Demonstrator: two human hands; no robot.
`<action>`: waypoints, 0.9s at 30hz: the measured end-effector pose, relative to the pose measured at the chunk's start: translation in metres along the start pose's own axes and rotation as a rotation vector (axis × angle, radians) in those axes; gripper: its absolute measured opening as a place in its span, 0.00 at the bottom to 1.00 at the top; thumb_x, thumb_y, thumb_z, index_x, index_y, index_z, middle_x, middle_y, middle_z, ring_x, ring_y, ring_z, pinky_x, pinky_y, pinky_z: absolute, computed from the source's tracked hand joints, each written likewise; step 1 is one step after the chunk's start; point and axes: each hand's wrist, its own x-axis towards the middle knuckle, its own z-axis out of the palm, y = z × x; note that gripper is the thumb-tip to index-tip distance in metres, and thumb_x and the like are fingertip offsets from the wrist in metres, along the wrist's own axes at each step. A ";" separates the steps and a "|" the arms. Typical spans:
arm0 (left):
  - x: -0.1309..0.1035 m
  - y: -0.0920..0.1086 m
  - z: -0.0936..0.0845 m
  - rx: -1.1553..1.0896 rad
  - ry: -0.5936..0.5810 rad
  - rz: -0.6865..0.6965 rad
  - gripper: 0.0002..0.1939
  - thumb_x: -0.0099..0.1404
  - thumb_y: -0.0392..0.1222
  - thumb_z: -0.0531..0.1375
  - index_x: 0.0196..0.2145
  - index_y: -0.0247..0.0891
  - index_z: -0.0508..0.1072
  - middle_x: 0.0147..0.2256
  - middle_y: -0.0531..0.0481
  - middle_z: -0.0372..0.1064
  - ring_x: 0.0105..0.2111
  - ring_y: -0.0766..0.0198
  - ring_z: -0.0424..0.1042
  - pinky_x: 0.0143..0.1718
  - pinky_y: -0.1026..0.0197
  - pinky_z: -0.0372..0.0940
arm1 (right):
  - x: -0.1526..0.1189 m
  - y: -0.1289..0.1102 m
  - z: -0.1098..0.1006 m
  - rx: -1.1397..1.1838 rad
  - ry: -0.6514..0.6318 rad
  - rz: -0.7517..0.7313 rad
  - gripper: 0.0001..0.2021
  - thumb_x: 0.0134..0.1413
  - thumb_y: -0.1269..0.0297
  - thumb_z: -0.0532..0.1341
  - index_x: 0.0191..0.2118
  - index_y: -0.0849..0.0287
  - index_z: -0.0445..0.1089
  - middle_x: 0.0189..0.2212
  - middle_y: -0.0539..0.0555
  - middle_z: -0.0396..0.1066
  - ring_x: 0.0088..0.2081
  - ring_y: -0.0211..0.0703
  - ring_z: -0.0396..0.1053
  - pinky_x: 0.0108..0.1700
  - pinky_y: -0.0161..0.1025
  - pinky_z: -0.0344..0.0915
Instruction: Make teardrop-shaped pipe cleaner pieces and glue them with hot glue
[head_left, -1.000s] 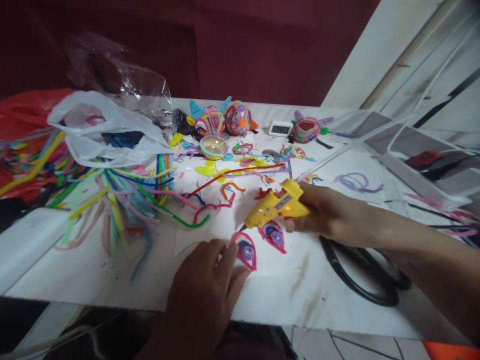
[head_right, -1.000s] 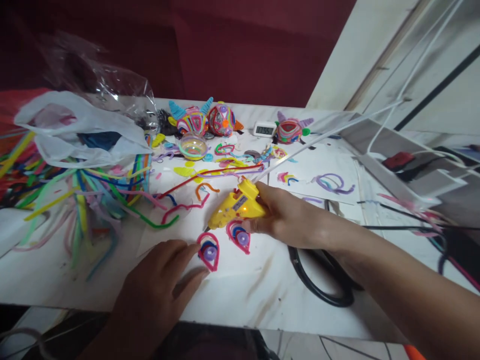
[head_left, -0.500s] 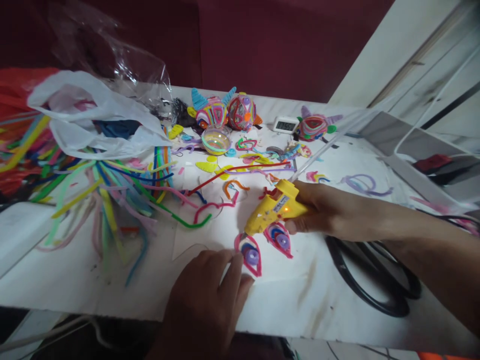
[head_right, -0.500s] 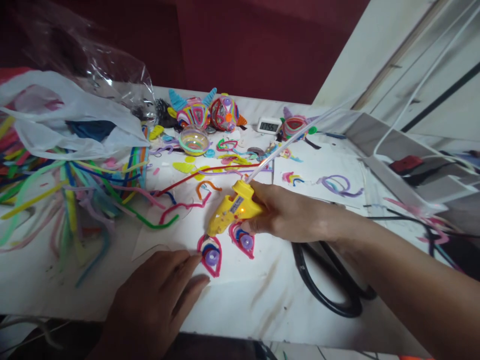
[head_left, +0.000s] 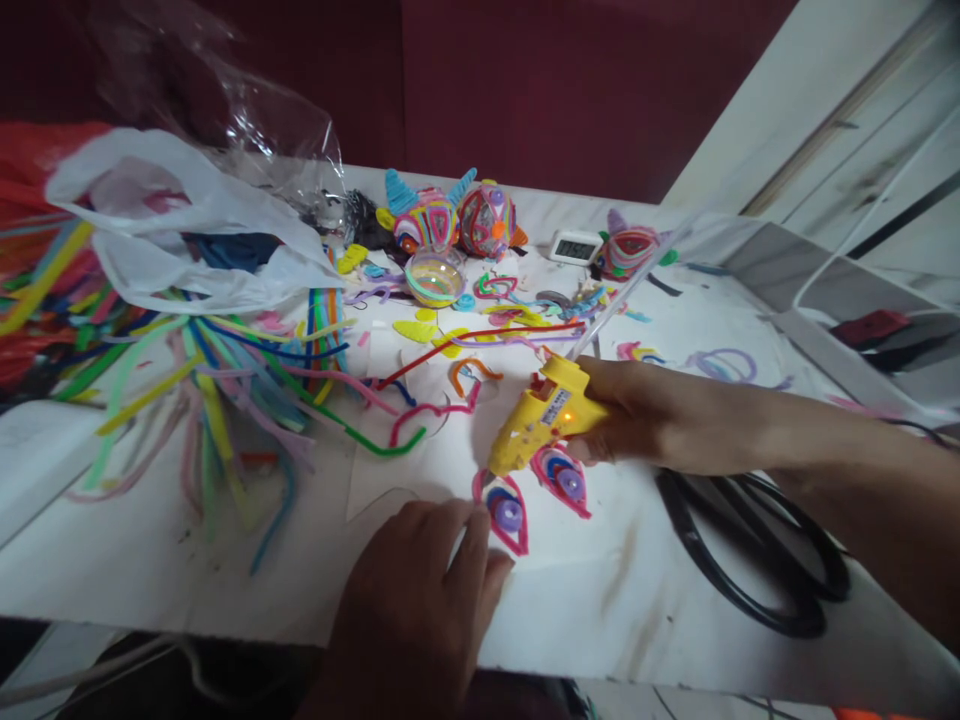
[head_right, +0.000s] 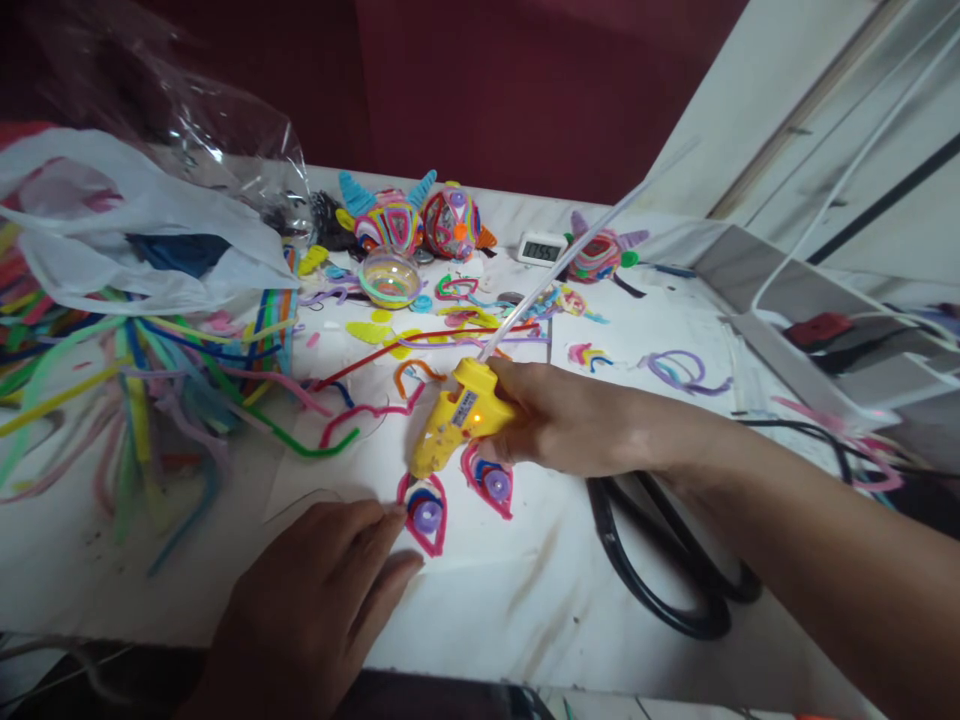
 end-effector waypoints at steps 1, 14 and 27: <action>0.000 0.000 0.000 -0.001 0.002 -0.004 0.10 0.64 0.39 0.59 0.42 0.33 0.71 0.34 0.44 0.72 0.34 0.56 0.72 0.33 0.54 0.69 | 0.000 -0.001 0.000 -0.003 0.001 0.001 0.18 0.54 0.52 0.59 0.44 0.59 0.62 0.38 0.53 0.70 0.39 0.48 0.66 0.40 0.42 0.66; -0.002 0.000 0.000 -0.004 -0.051 -0.003 0.11 0.64 0.38 0.59 0.44 0.33 0.70 0.35 0.45 0.71 0.37 0.57 0.71 0.37 0.54 0.67 | 0.006 -0.010 -0.004 -0.063 -0.006 -0.029 0.14 0.50 0.57 0.59 0.40 0.58 0.63 0.34 0.53 0.70 0.34 0.46 0.67 0.32 0.39 0.66; 0.000 0.001 -0.001 0.000 -0.058 -0.010 0.10 0.65 0.38 0.58 0.44 0.33 0.70 0.35 0.46 0.71 0.37 0.57 0.70 0.37 0.55 0.66 | 0.006 -0.025 -0.003 -0.245 0.036 -0.039 0.10 0.49 0.60 0.58 0.38 0.57 0.63 0.28 0.51 0.70 0.27 0.42 0.66 0.25 0.35 0.62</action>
